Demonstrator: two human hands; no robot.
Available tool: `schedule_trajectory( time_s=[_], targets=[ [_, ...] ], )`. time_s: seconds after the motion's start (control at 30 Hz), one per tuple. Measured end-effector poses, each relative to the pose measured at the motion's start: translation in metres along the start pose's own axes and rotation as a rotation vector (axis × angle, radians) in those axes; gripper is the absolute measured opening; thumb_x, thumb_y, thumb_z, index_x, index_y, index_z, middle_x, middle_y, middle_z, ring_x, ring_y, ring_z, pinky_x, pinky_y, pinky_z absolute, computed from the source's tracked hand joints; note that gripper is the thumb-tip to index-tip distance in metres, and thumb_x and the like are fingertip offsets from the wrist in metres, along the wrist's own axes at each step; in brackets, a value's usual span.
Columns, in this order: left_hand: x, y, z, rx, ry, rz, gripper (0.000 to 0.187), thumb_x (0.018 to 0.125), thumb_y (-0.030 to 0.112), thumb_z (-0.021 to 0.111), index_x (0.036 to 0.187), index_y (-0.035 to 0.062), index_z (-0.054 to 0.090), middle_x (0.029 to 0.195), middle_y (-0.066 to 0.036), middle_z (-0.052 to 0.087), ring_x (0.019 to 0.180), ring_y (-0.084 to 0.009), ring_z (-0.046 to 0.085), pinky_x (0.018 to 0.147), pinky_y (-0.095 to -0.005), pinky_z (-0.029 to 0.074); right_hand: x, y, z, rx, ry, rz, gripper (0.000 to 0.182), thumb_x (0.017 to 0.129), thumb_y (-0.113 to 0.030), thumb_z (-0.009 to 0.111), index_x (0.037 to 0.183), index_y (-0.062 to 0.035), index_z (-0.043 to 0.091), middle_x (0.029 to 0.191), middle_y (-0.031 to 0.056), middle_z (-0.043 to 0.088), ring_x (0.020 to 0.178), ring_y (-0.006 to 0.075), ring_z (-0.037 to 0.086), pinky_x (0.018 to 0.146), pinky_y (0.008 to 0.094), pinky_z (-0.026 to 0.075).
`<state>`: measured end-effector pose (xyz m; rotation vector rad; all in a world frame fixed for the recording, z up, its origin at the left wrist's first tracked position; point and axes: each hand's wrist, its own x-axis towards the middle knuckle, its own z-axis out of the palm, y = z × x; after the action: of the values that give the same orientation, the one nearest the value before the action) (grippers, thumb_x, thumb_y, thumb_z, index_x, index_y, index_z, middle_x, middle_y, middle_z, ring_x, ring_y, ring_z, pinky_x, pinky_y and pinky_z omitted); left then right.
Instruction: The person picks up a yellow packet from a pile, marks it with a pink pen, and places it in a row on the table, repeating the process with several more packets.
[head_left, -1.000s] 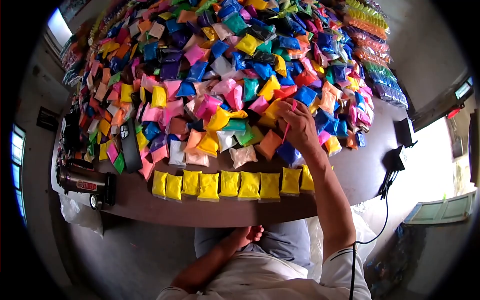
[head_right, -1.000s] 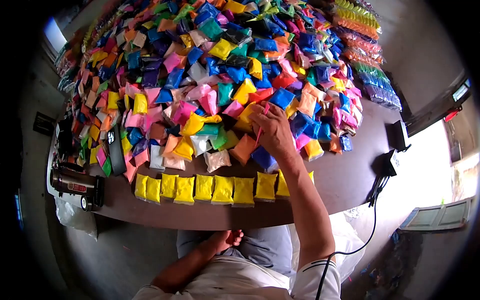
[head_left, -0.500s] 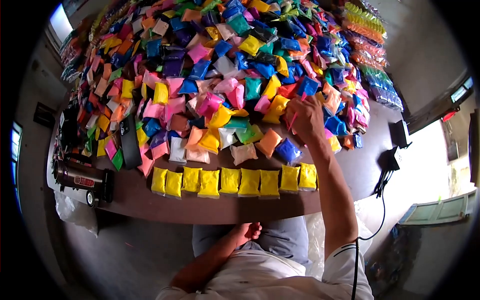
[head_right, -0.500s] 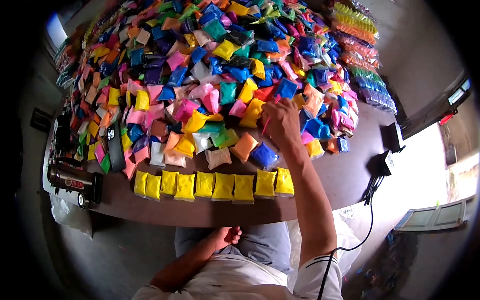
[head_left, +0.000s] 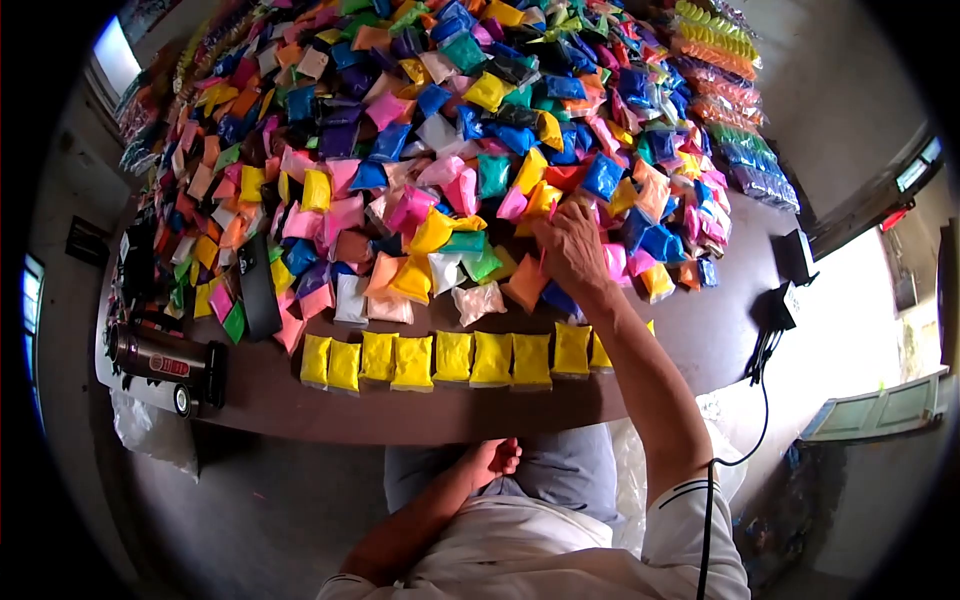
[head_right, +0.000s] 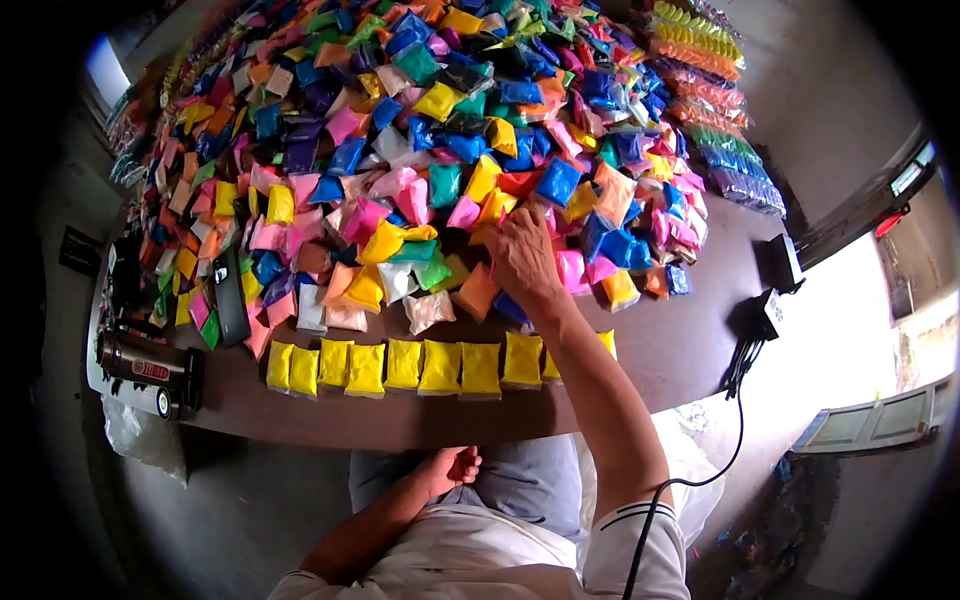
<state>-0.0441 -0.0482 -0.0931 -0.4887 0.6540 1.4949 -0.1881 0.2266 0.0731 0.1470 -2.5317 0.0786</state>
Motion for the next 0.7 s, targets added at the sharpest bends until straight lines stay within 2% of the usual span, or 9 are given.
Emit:
schedule_trajectory(
  time_s=[0.13, 0.23, 0.3, 0.4, 0.53, 0.63, 0.7],
  targets=[
    [0.0005, -0.0004, 0.0022, -0.011, 0.024, -0.001, 0.025, 0.088, 0.029, 0.05, 0.073, 0.0083, 0.053, 0.069, -0.006, 0.054, 0.055, -0.015, 0.047, 0.049, -0.0258, 0.037, -0.0004, -0.003, 0.0046, -0.018, 0.1, 0.016, 0.014, 0.065, -0.009, 0.056, 0.078, -0.0058, 0.062, 0.072, 0.0094, 0.055, 0.082, 0.0242, 0.047, 0.078, 0.0349, 0.035],
    [0.0008, -0.0012, -0.0002, -0.003, 0.008, -0.002, 0.024, 0.088, 0.029, 0.051, 0.075, 0.0086, 0.053, 0.071, -0.006, 0.054, 0.056, -0.0147, 0.046, 0.05, -0.0259, 0.037, 0.0004, -0.0031, 0.0093, -0.143, 0.074, 0.023, 0.015, 0.066, -0.01, 0.056, 0.078, -0.0062, 0.062, 0.074, 0.0096, 0.055, 0.083, 0.0239, 0.048, 0.079, 0.0353, 0.035],
    [0.0011, -0.0002, -0.0017, 0.009, -0.007, -0.004, 0.023, 0.087, 0.029, 0.051, 0.076, 0.0088, 0.053, 0.072, -0.005, 0.053, 0.057, -0.0145, 0.046, 0.051, -0.026, 0.038, 0.0036, -0.0033, 0.0083, -0.14, -0.04, 0.041, 0.015, 0.066, -0.01, 0.056, 0.079, -0.0066, 0.062, 0.073, 0.0093, 0.056, 0.083, 0.0235, 0.048, 0.08, 0.0353, 0.034],
    [0.0001, -0.0008, -0.0017, 0.013, 0.004, 0.018, 0.023, 0.088, 0.029, 0.051, 0.077, 0.0083, 0.053, 0.072, -0.006, 0.054, 0.057, -0.0147, 0.046, 0.051, -0.026, 0.037, 0.0038, -0.0001, 0.0015, 0.003, -0.002, 0.026, 0.014, 0.065, -0.006, 0.058, 0.079, -0.0047, 0.061, 0.07, 0.0087, 0.056, 0.081, 0.0228, 0.048, 0.081, 0.0345, 0.034],
    [0.0005, -0.0021, -0.0002, 0.011, 0.021, 0.032, 0.023, 0.088, 0.028, 0.051, 0.076, 0.0082, 0.053, 0.071, -0.006, 0.053, 0.057, -0.0149, 0.046, 0.051, -0.0262, 0.037, -0.0009, 0.0024, 0.0033, 0.032, 0.017, 0.025, 0.016, 0.065, -0.01, 0.056, 0.079, -0.0067, 0.063, 0.071, 0.0077, 0.056, 0.082, 0.0228, 0.048, 0.082, 0.034, 0.034],
    [0.0, -0.0007, 0.0024, 0.029, 0.022, 0.026, 0.024, 0.087, 0.028, 0.052, 0.075, 0.0082, 0.053, 0.071, -0.006, 0.053, 0.056, -0.0149, 0.046, 0.051, -0.0262, 0.037, -0.0015, 0.001, 0.0032, -0.081, 0.053, 0.012, 0.016, 0.065, -0.009, 0.056, 0.079, -0.0069, 0.063, 0.072, 0.0076, 0.057, 0.081, 0.0227, 0.049, 0.082, 0.034, 0.034],
    [-0.0007, 0.0007, 0.0034, 0.033, 0.035, 0.016, 0.024, 0.087, 0.028, 0.052, 0.075, 0.0082, 0.053, 0.071, -0.006, 0.053, 0.056, -0.015, 0.046, 0.051, -0.0262, 0.037, -0.0021, 0.0026, 0.0019, -0.007, 0.012, 0.042, 0.023, 0.063, -0.004, 0.06, 0.085, -0.0065, 0.063, 0.071, 0.0078, 0.057, 0.081, 0.023, 0.049, 0.08, 0.0339, 0.035]
  ],
)
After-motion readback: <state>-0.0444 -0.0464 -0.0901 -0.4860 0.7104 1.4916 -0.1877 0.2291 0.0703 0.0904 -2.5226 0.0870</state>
